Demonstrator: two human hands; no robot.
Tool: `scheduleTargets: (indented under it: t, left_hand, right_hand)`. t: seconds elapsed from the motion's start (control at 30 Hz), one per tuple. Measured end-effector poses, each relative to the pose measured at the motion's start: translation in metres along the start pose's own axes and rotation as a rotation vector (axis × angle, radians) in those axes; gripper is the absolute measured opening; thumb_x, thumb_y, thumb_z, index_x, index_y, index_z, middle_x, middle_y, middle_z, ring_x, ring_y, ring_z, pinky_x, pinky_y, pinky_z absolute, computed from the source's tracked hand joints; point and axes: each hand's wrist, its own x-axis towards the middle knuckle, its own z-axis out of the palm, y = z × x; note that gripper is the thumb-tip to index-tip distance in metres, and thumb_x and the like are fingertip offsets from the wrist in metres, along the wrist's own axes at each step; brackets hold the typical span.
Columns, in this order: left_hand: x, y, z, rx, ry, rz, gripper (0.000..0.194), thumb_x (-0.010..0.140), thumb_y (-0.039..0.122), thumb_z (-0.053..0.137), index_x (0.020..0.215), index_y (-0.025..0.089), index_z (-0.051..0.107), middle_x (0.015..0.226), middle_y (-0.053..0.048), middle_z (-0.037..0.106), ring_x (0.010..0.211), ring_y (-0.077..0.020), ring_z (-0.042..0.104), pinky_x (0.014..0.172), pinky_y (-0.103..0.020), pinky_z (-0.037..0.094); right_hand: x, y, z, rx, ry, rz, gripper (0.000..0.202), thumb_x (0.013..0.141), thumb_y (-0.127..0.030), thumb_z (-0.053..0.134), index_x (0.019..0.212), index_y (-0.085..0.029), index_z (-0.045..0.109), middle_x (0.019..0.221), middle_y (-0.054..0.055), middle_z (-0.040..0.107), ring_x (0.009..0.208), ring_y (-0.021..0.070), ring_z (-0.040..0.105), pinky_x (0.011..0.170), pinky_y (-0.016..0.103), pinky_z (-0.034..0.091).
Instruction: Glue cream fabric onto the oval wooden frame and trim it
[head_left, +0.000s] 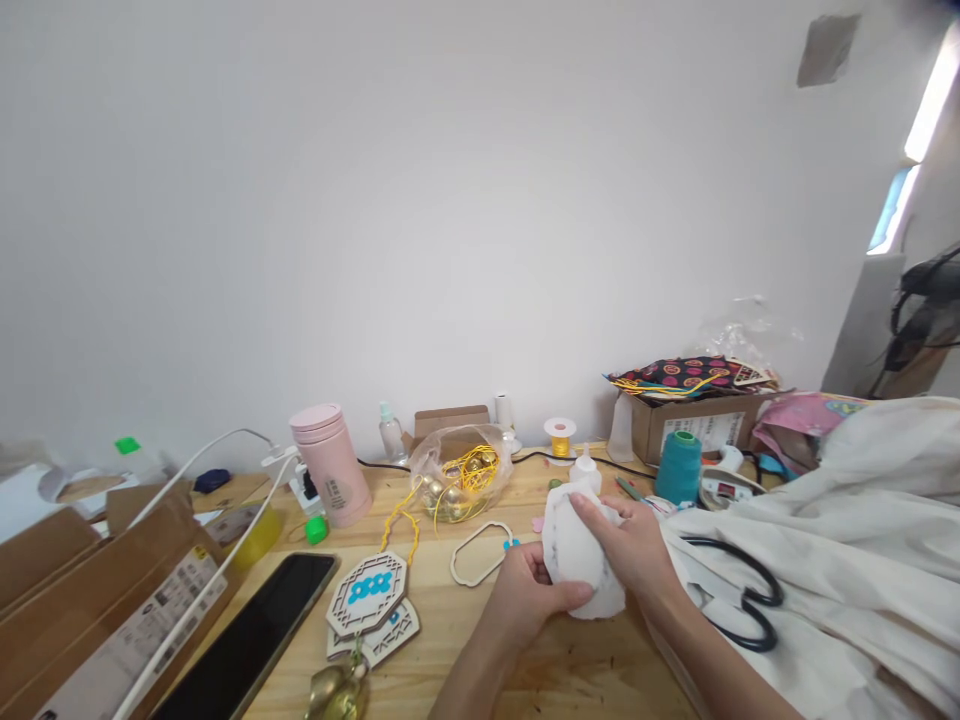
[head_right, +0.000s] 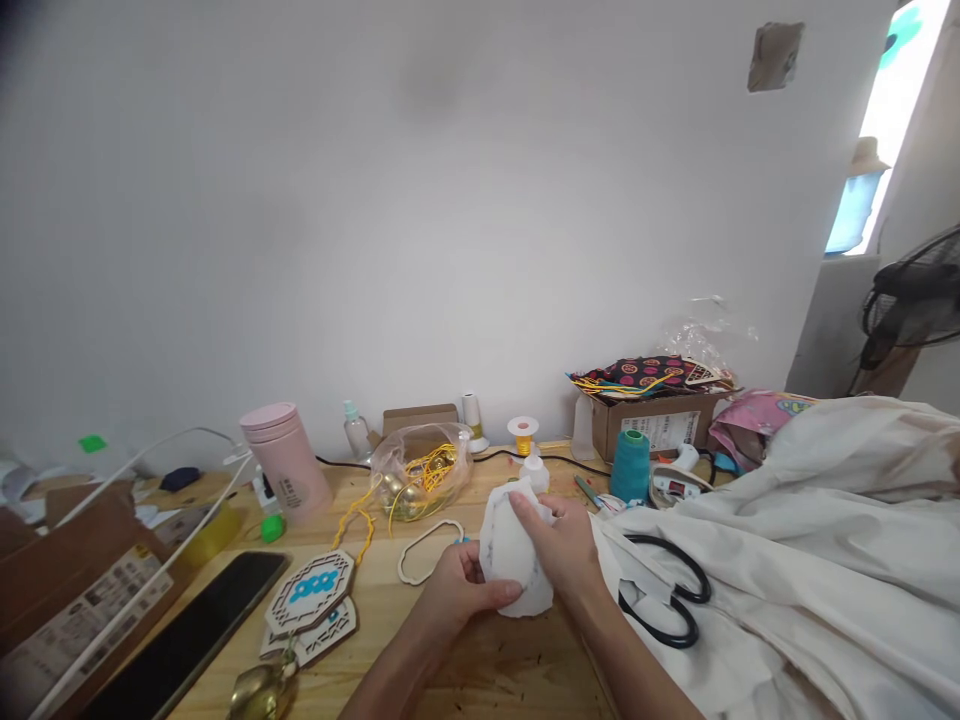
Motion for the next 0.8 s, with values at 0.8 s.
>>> scheduleTargets:
  t: [0.8]
  left_hand:
    - [-0.004, 0.011, 0.002, -0.001, 0.377, 0.116, 0.033, 0.068, 0.044, 0.058, 0.059, 0.012, 0.056, 0.046, 0.003, 0.050, 0.045, -0.0088, 0.045, 0.042, -0.020, 0.034]
  right_hand:
    - [-0.013, 0.000, 0.014, 0.174, -0.430, 0.095, 0.031, 0.066, -0.043, 0.059, 0.058, -0.014, 0.054, 0.053, -0.002, 0.050, 0.048, 0.0092, 0.040, 0.044, 0.020, 0.031]
